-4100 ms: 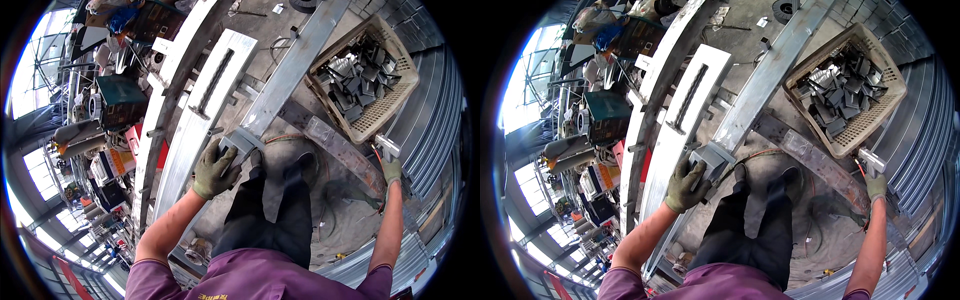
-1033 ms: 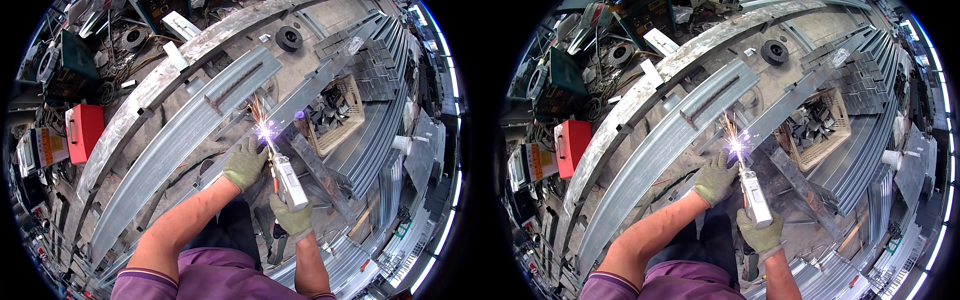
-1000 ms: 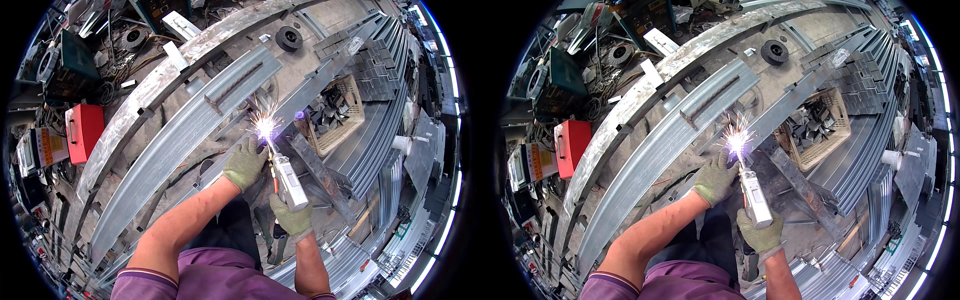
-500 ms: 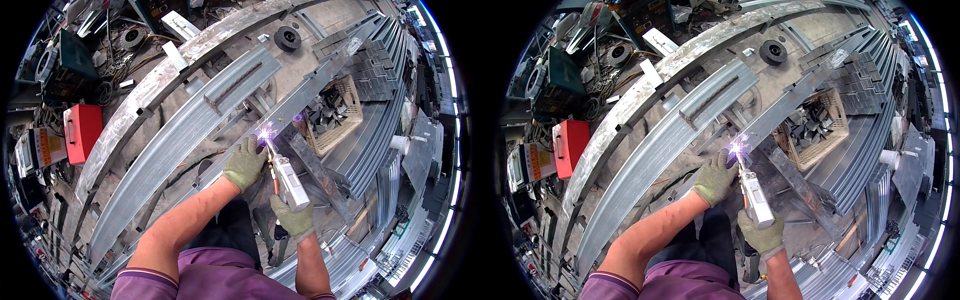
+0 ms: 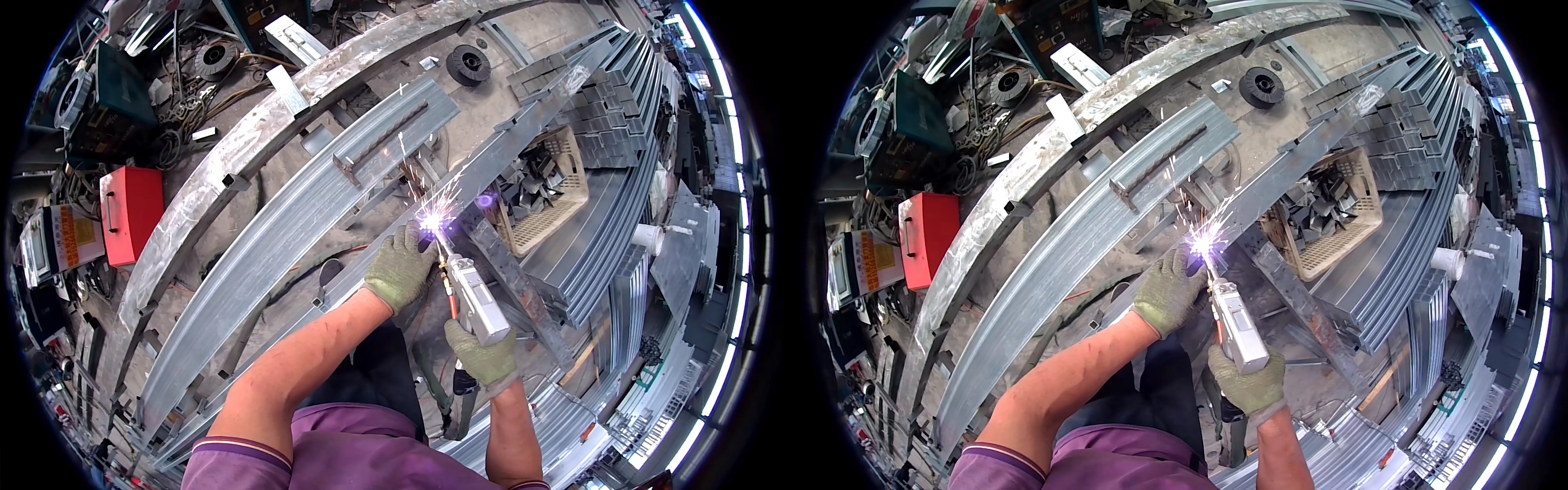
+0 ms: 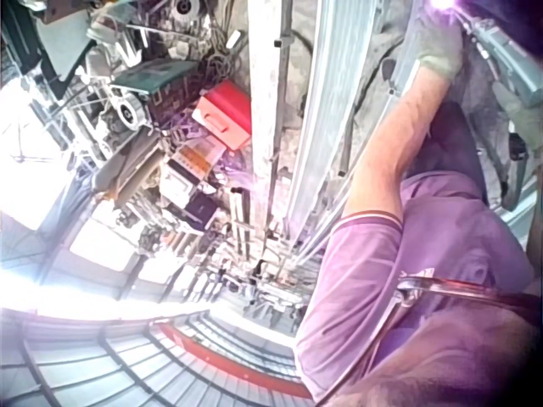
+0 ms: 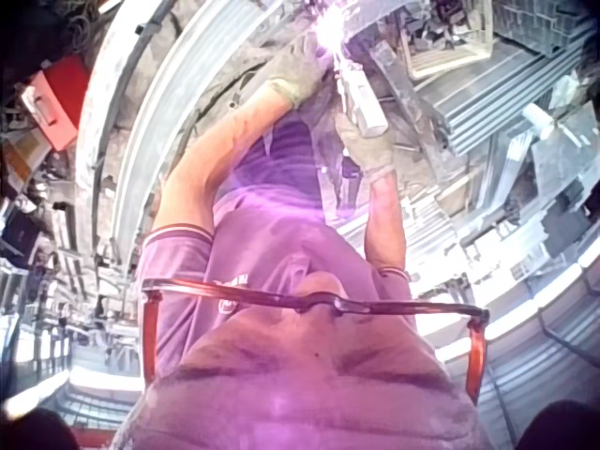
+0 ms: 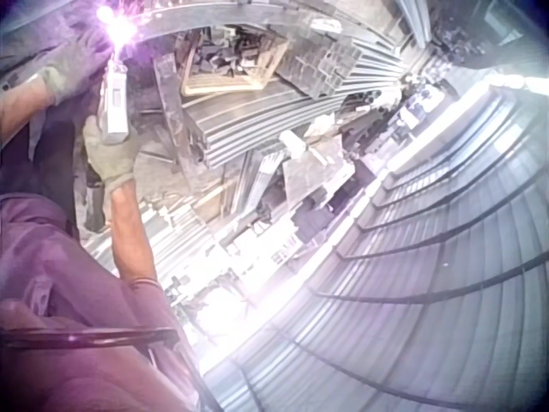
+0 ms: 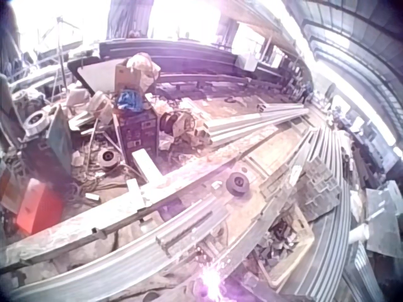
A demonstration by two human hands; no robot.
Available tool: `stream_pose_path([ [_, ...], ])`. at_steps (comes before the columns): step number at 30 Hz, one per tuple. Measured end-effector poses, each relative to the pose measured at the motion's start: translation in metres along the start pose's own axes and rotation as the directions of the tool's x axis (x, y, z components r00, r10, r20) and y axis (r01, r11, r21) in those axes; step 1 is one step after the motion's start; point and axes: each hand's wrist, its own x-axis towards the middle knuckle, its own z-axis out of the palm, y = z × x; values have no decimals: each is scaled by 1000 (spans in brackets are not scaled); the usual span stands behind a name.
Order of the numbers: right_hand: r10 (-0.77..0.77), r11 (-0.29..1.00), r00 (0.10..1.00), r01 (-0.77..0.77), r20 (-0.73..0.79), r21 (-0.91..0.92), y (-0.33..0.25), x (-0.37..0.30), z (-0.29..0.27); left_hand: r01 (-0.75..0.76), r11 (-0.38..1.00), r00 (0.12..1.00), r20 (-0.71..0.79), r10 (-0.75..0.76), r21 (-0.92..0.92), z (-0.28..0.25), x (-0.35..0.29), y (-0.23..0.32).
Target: The person aligns metal frame components on a workbench and uses a welding torch to join them. They repeatedly position the pieces, weld the joints, and reposition the assembly to continue welding different sections.
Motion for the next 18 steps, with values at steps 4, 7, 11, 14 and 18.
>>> stream_pose_path([
  [4, -31, 999, 999, 31, 13, -15, -2, 1, -3, -8, 1000, 1000, -26, 8, -5, 4, 1, -1],
  [7, -25, 996, 999, 27, 33, -80, -10, 2, -7, 1, 1000, 1000, -20, -2, -23, 1, 1, 0],
  [11, -42, 992, 998, 48, 55, -113, -15, 3, -11, -4, 1000, 999, -49, 3, -17, 4, 1, 0],
  [14, 16, 1000, 998, -15, 59, -24, -9, 2, -13, -4, 1000, 1000, -15, 4, -8, 5, 3, 0],
  [18, 60, 998, 997, -59, 43, -29, -18, 1, -14, -15, 1000, 1000, -13, 15, 23, 11, 3, -3],
])
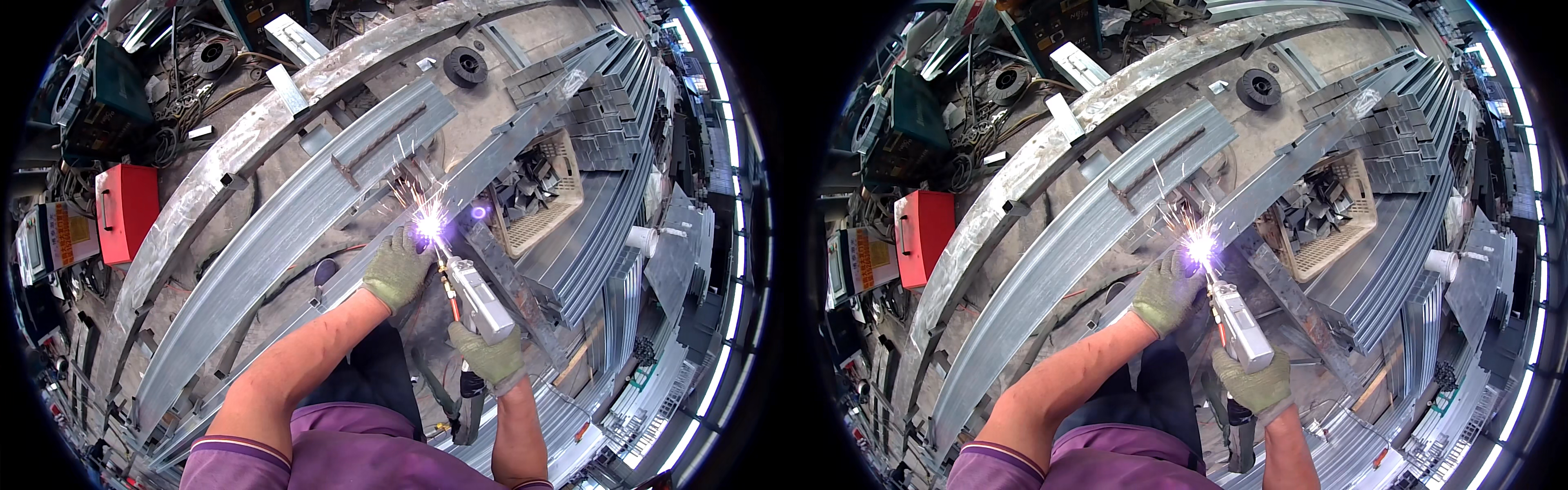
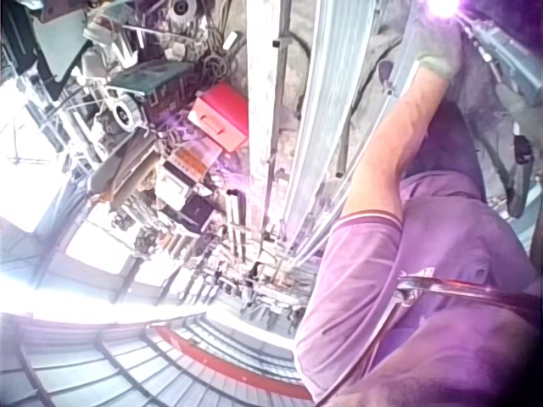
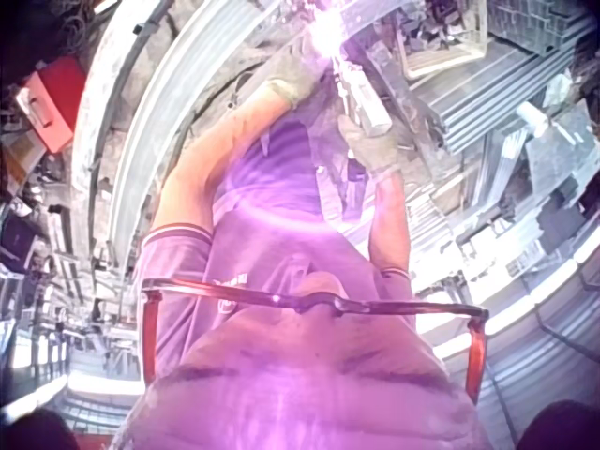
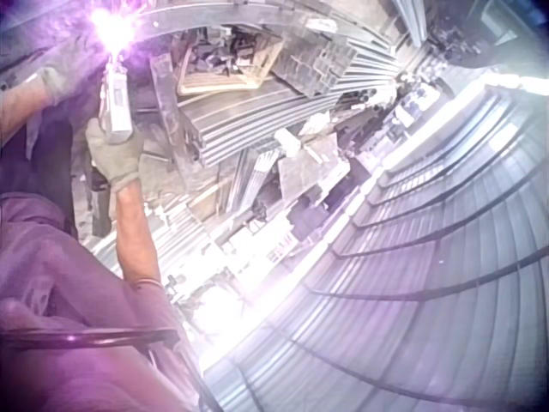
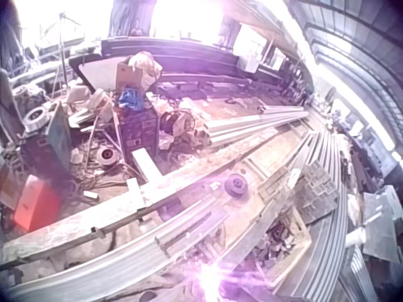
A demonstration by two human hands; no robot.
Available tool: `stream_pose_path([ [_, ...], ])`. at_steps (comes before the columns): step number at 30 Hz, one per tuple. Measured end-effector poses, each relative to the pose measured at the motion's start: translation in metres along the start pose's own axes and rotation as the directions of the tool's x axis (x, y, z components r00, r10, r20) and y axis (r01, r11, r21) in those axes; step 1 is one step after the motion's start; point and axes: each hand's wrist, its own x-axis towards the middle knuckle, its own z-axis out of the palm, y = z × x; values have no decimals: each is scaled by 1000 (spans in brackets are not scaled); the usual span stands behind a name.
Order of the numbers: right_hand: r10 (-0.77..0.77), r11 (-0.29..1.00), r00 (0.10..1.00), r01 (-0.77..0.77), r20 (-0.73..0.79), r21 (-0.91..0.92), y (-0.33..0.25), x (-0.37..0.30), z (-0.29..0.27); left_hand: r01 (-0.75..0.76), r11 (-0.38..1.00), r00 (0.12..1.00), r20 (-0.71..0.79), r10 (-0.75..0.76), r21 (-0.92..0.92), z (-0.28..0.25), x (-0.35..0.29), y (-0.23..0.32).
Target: The person aligns metal frame components on a workbench and uses a welding torch to join them. They repeatedly position the pieces, weld the joints, and reposition the assembly to continue welding different sections.
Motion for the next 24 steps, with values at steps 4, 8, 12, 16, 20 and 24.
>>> stream_pose_path([
  [4, 9, 1000, 1000, -8, 29, -28, 3, 2, -5, 4, 1000, 1000, -30, -4, -10, 0, -1, 1],
  [8, 33, 999, 999, -33, 23, 4, -2, 1, -6, 33, 999, 999, -2, -33, -39, -3, -1, 2],
  [12, 6, 1000, 1000, -7, 15, 21, -6, -1, -7, 24, 1000, 1000, 1, -24, 1, -5, -2, 3],
  [16, 6, 999, 999, -4, 35, -48, -22, -9, -16, 12, 1000, 1000, -5, -12, -6, -1, -2, 0],
  [20, -58, 996, 997, 62, -59, 61, -6, -23, -28, 27, 1000, 1000, 12, -26, -14, -9, -1, 4],
  [24, -240, 971, 971, 240, -25, 11, 23, -13, -39, 76, 995, 994, 87, -70, -58, -29, 0, 12],
])
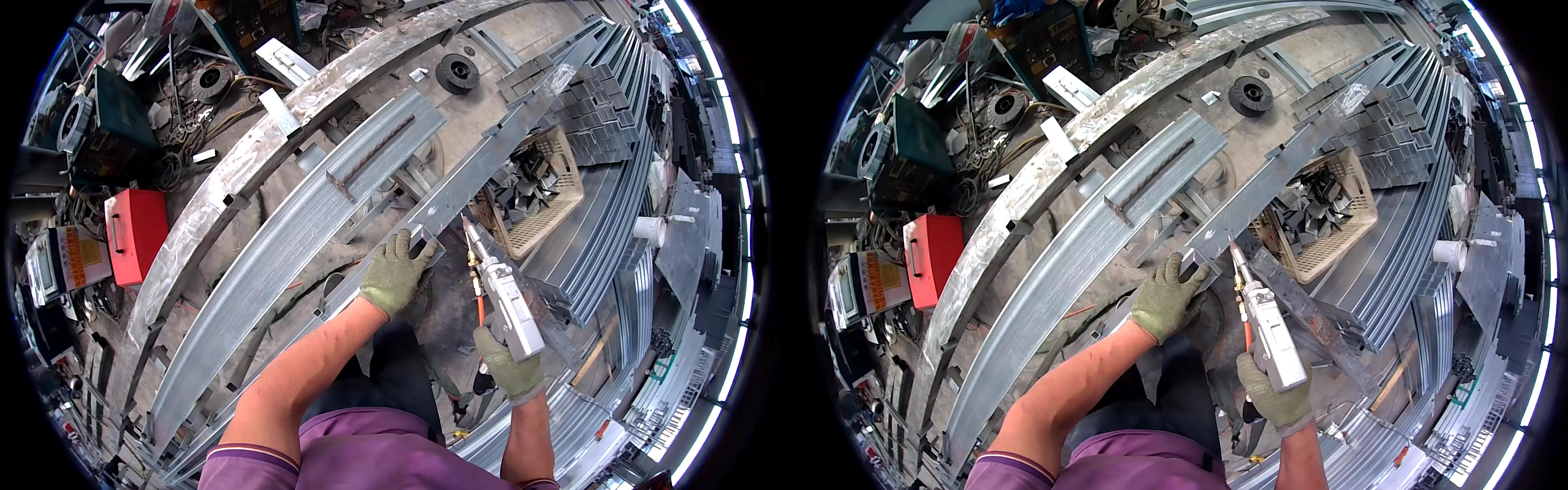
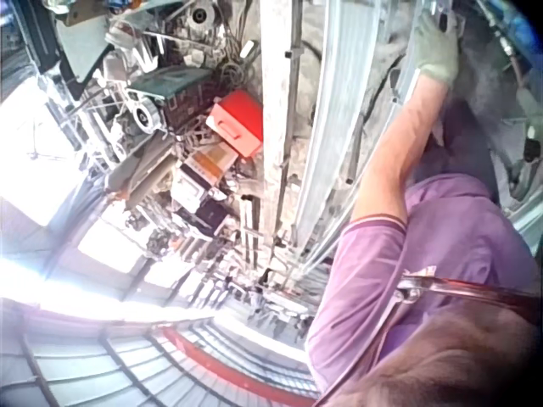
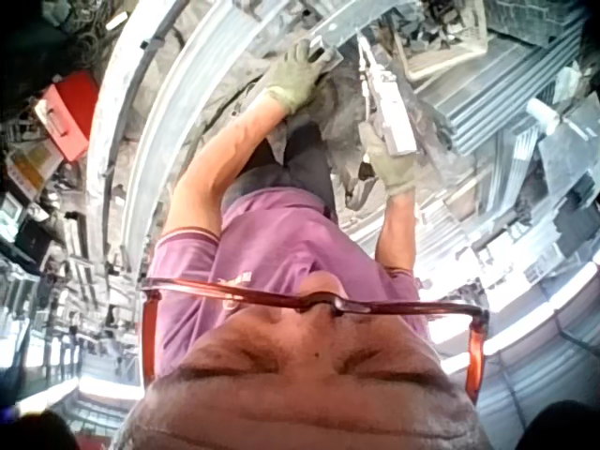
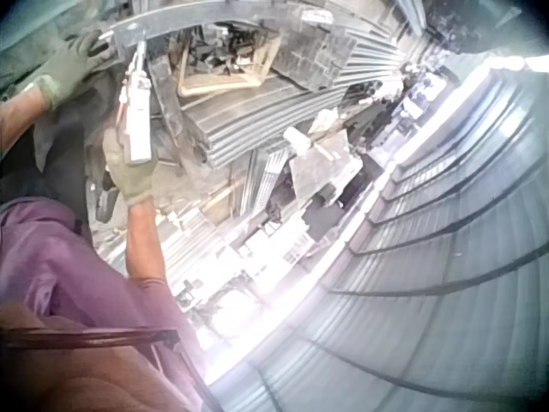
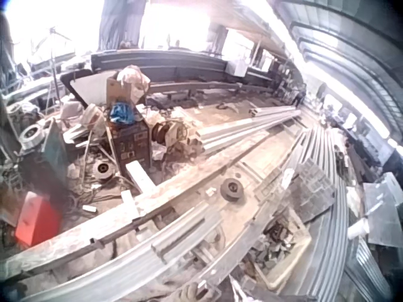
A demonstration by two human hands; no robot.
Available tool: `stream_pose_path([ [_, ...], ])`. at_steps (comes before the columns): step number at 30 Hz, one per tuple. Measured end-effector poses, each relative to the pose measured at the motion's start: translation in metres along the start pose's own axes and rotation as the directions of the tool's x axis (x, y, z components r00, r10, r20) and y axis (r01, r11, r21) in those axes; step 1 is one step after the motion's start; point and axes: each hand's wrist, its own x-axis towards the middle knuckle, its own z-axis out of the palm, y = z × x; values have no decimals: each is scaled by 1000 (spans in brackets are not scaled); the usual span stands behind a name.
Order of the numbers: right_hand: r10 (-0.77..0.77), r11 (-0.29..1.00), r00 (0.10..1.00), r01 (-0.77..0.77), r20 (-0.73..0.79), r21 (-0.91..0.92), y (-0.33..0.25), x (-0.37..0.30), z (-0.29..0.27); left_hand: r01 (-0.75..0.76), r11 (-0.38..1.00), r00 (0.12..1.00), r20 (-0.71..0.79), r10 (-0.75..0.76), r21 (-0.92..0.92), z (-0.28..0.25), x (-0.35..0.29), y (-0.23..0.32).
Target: The person aligns metal frame components on a workbench and uses a welding torch to join them. They repeatedly position the pieces, weld the joints, and reposition the assembly to continue welding different sections.
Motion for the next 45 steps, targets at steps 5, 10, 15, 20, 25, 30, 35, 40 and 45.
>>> stream_pose_path([
  [5, -110, 993, 994, 110, -16, -42, 33, 16, -7, -42, 995, 982, -182, 59, 96, 16, -1, -3],
  [10, -165, 983, 984, 158, -74, -92, 57, 26, -22, -14, 997, 932, -361, 41, 79, 10, -28, 8],
  [15, -222, 975, 970, 218, -100, -49, 114, 34, -35, 152, 985, 948, -292, -124, 76, 10, -100, 33],
  [20, -225, 972, 970, 216, -90, -96, 133, 44, -49, 432, 892, 901, -103, -421, 132, 29, -108, 34],
  [25, -224, 971, 972, 217, -67, -97, 148, 51, -55, 512, 838, 858, -78, -507, 188, 56, -107, 10],
  [30, -250, 966, 968, 248, -30, -66, 154, 56, -58, 499, 846, 866, -107, -488, 189, 57, -108, 9],
  [35, -264, 963, 964, 264, 2, -51, 156, 62, -53, 530, 832, 848, -106, -519, 166, 54, -104, 17],
  [40, -213, 971, 970, 223, 117, -80, 145, 69, -45, 543, 824, 839, -127, -529, 160, 56, -103, 20],
  [45, -251, 940, 943, 292, 220, -179, 146, 72, -32, 490, 858, 868, -174, -465, 154, 59, -105, 17],
])
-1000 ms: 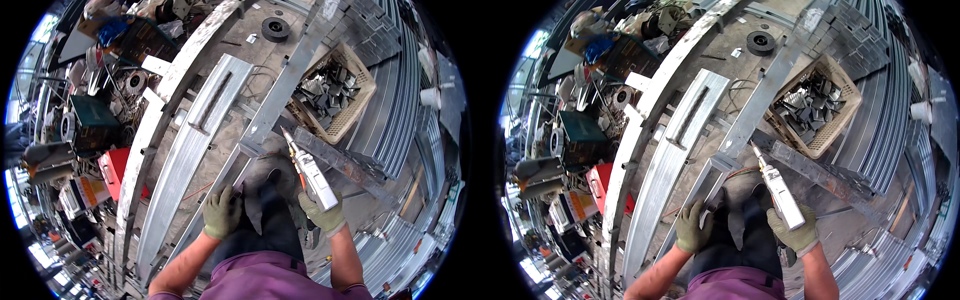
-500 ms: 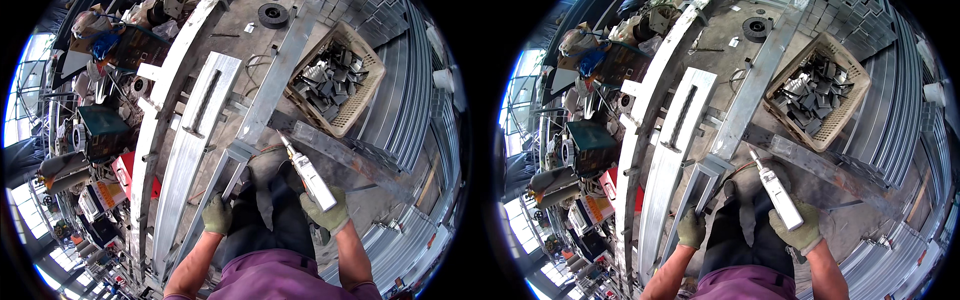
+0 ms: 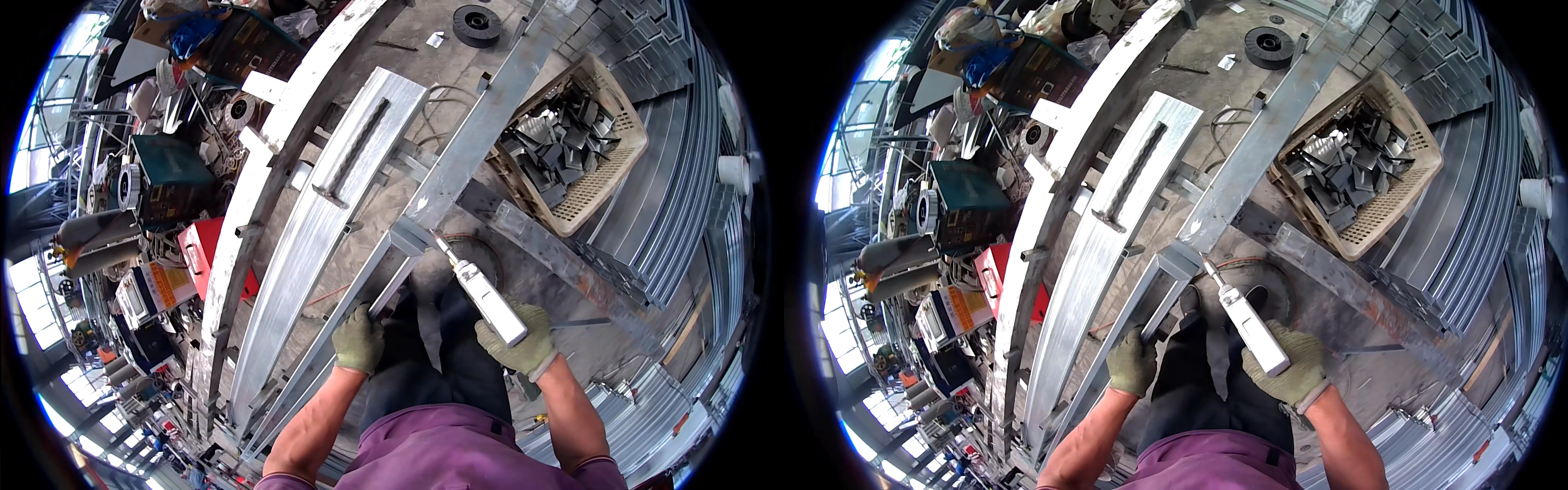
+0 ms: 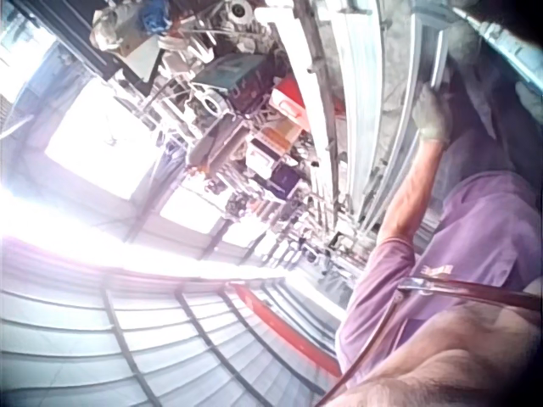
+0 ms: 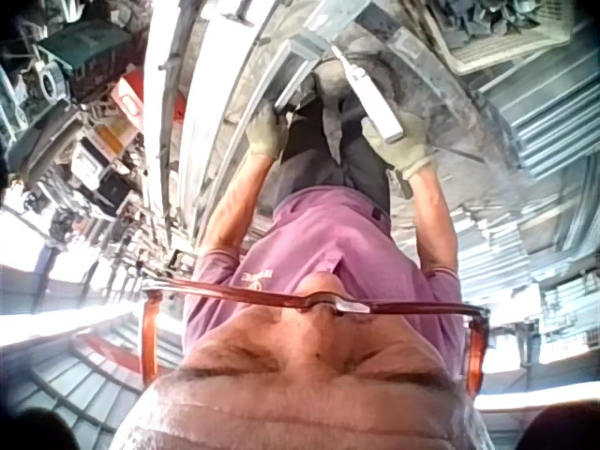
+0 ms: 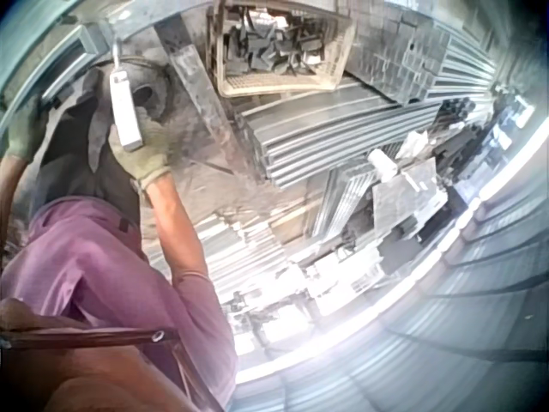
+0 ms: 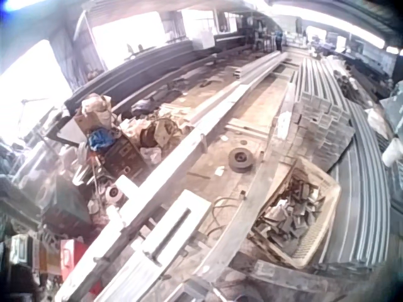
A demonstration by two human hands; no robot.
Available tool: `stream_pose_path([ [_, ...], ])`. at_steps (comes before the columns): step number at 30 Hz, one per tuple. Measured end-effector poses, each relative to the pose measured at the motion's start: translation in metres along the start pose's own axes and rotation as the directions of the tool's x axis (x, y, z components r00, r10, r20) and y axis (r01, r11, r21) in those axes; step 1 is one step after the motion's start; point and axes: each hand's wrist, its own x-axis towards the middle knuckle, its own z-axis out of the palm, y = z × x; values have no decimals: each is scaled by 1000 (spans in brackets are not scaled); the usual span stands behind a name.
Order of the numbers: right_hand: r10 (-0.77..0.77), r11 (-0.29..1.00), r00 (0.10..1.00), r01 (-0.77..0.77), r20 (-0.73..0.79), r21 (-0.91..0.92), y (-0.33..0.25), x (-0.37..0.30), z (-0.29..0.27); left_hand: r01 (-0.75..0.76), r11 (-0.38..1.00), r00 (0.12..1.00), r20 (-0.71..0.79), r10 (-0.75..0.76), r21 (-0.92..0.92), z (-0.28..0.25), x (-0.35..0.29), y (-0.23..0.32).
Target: The person aligns metal frame components on a workbench and uses a welding torch to join them. They repeatedly position the pieces, weld the joints, and reposition the assembly to continue welding different sections.
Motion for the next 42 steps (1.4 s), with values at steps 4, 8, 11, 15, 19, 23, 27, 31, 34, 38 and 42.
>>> stream_pose_path([
  [4, -51, 998, 999, 51, 7, -23, -2, 1, 5, -40, 999, 998, -49, 38, -22, 6, -1, -3],
  [8, -15, 999, 1000, 17, -26, 49, 5, -3, 13, -10, 1000, 1000, -10, 10, -25, 2, -1, 0],
  [11, -37, 998, 998, 40, -44, 53, 10, -5, 17, 40, 999, 997, 66, -39, -22, -3, 0, 4],
  [15, -35, 999, 999, 36, 29, -31, 0, -3, 10, -2, 1000, 1000, 19, 2, -27, 1, 0, 1],
  [19, 71, 996, 995, -67, 65, -52, -13, -5, 8, 12, 999, 999, 34, -11, -30, 5, 1, 0],
  [23, 76, 997, 996, -74, 44, -37, -9, -9, 16, -22, 999, 1000, 10, 22, -25, 5, 2, -3],
  [27, 38, 998, 999, -36, 38, -45, -11, -9, 20, -45, 998, 999, -22, 44, -46, 7, 1, -5],
  [31, -99, 991, 993, 94, -57, -93, -3, -13, 26, -96, 994, 993, -69, 92, -52, 10, 2, -7],
  [34, -40, 999, 992, 39, -116, -9, -10, -14, 18, -102, 994, 982, -164, 93, -44, 10, 6, -1],
  [38, -51, 997, 988, 41, -143, -70, -8, -19, 9, 93, 990, 988, 134, -79, -104, 5, 10, -3],
  [42, 11, 999, 989, -18, -150, -48, -1, -29, 3, 10, 993, 1000, 28, -7, -115, 15, 14, -13],
])
